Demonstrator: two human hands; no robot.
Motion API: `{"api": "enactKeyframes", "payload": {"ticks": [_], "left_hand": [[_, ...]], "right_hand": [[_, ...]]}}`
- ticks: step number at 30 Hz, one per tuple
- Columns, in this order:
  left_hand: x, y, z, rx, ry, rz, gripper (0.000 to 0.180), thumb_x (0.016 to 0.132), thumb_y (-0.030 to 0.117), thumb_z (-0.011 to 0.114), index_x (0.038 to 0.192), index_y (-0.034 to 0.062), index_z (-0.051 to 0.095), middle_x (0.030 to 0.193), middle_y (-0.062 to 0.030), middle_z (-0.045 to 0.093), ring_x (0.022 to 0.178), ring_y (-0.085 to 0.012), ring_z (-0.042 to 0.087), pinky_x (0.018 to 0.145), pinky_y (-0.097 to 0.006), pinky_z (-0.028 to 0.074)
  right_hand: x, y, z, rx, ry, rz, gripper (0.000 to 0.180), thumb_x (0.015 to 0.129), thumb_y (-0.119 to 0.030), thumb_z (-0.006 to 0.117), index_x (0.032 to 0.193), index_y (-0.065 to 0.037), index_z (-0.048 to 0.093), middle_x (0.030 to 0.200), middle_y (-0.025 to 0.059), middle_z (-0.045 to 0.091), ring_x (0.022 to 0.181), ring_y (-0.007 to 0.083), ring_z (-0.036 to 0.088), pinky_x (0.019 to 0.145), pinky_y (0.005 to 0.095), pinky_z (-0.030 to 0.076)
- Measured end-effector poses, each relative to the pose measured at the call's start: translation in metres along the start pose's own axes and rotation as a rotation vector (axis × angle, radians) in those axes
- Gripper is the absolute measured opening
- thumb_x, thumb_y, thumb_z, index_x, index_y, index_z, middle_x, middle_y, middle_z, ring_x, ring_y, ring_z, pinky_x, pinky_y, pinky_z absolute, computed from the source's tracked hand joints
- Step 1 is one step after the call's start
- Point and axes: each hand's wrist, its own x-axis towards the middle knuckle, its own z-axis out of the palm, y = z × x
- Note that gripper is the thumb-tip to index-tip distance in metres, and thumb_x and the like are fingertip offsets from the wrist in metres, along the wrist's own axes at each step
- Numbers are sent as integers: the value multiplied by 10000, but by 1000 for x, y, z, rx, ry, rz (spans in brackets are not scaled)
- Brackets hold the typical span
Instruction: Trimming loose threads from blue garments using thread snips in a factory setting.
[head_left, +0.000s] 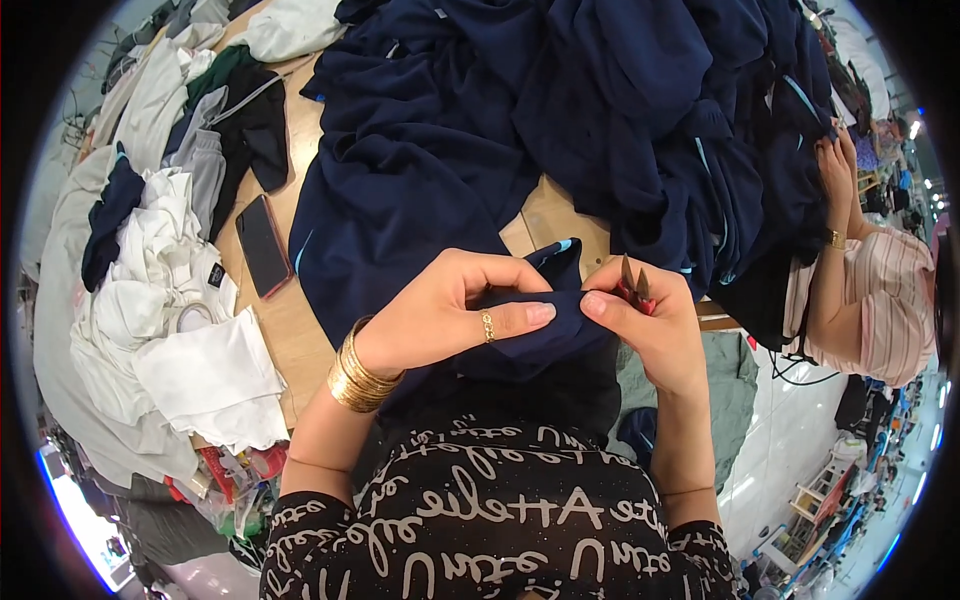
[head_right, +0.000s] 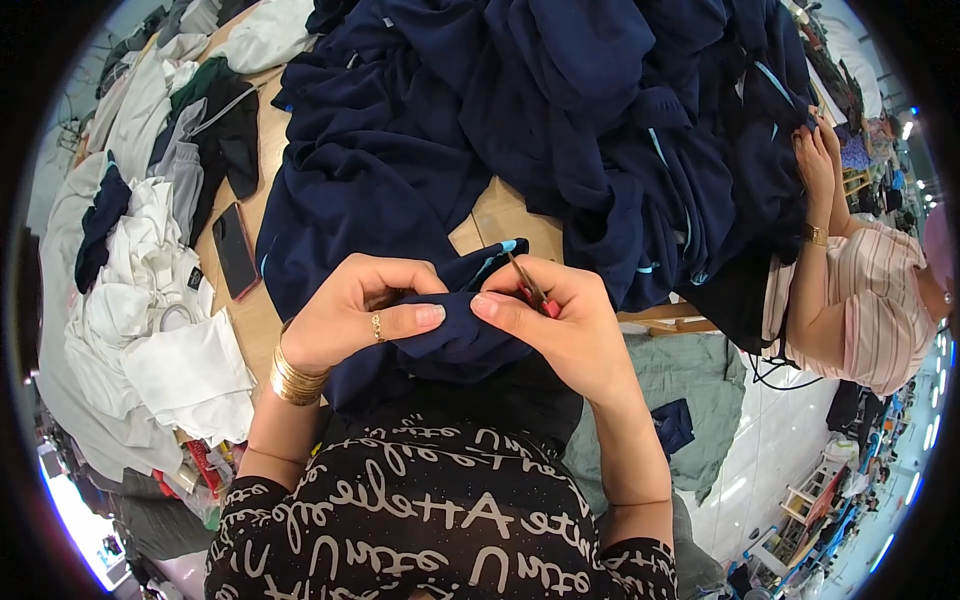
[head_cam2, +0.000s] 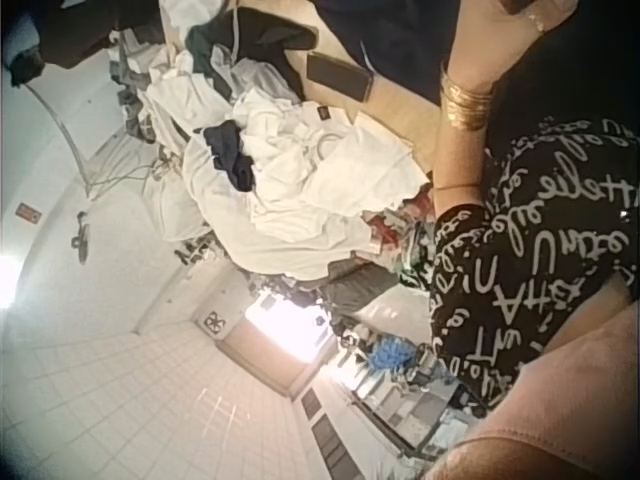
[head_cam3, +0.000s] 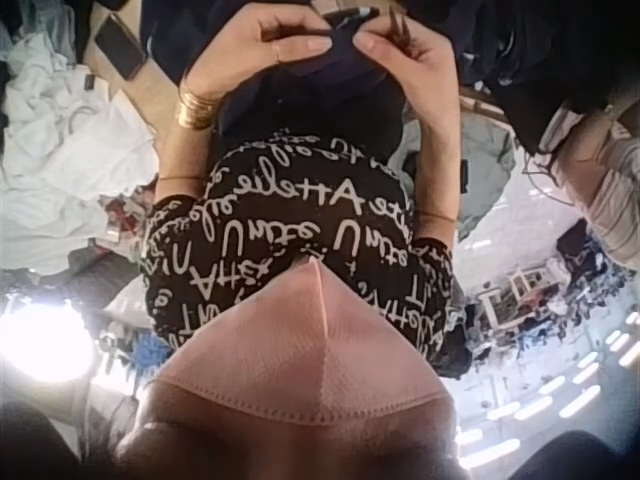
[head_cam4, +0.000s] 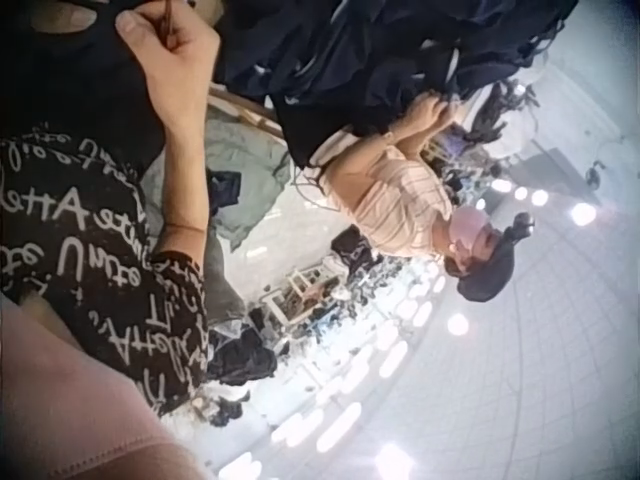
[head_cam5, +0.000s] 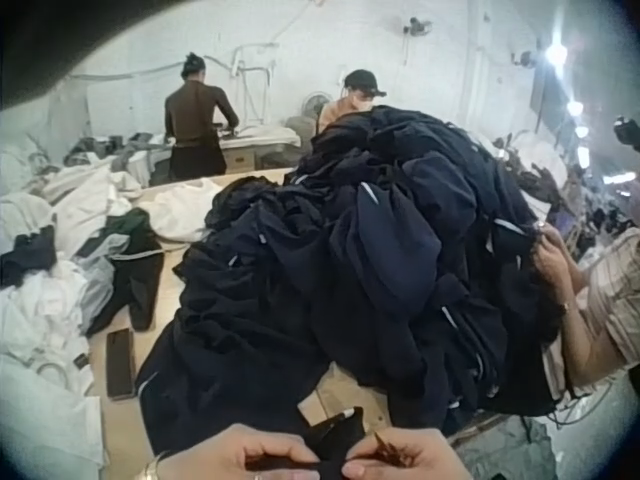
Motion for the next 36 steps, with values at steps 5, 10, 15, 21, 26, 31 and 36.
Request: {"api": "enactKeyframes", "payload": {"ticks": [5, 10, 15, 21, 26, 31, 36], "left_hand": [[0, -4, 1, 129, -7, 81, 157, 796, 111, 689, 903, 7, 641, 742, 17, 594, 660, -45, 510, 601, -194, 414], [-1, -13, 3, 630, 307, 579, 234, 645, -39, 695, 853, 52, 636, 797, -44, 589, 692, -144, 565, 588, -234, 434], [-1, -23, 4, 560, 339, 755, 271, 602, -118, 658, 819, 37, 616, 841, -61, 611, 689, -128, 579, 573, -220, 454], [0, -28, 4, 669, 337, 831, 251, 587, -87, 675, 768, 60, 584, 837, -103, 644, 698, -180, 582, 577, -253, 431], [-3, -33, 0, 707, 302, 874, 264, 578, -101, 659, 760, 73, 581, 837, -95, 649, 688, -182, 582, 576, -263, 416], [-9, -36, -5, 767, 346, 829, 279, 553, -96, 659, 755, 87, 595, 879, -31, 643, 754, -193, 587, 645, -262, 448], [-17, -51, -3, 552, 751, 388, 235, 668, 12, 730, 832, 47, 565, 893, -51, 553, 787, -171, 560, 722, -276, 456]], "right_hand": [[0, 8, 1, -53, 55, -111, 121, 763, -73, 705, 786, 2, 613, 662, -40, 505, 576, 24, 377, 516, 184, 279], [-11, 10, 12, -650, 202, -736, 211, 641, -35, 767, 821, -59, 659, 710, 37, 546, 555, 127, 493, 468, 217, 361], [-21, 23, 16, -833, 241, -928, 269, 632, -26, 766, 872, -84, 660, 726, 36, 550, 570, 159, 534, 487, 242, 426], [-24, 27, 19, -829, 258, -938, 263, 644, -81, 784, 875, -84, 659, 749, 32, 540, 588, 162, 529, 488, 238, 417], [-26, 21, 18, -417, 260, -467, 269, 698, -66, 754, 948, -52, 655, 912, 48, 583, 558, 56, 430, 500, 182, 342], [-14, 33, 24, -174, 2, -198, 272, 686, -54, 755, 927, -26, 633, 869, -9, 564, 530, 30, 324, 475, 182, 258], [-11, 45, 33, -372, 177, -328, 200, 669, 17, 746, 748, -12, 565, 795, -2, 557, 529, 28, 335, 468, 175, 251]]}}
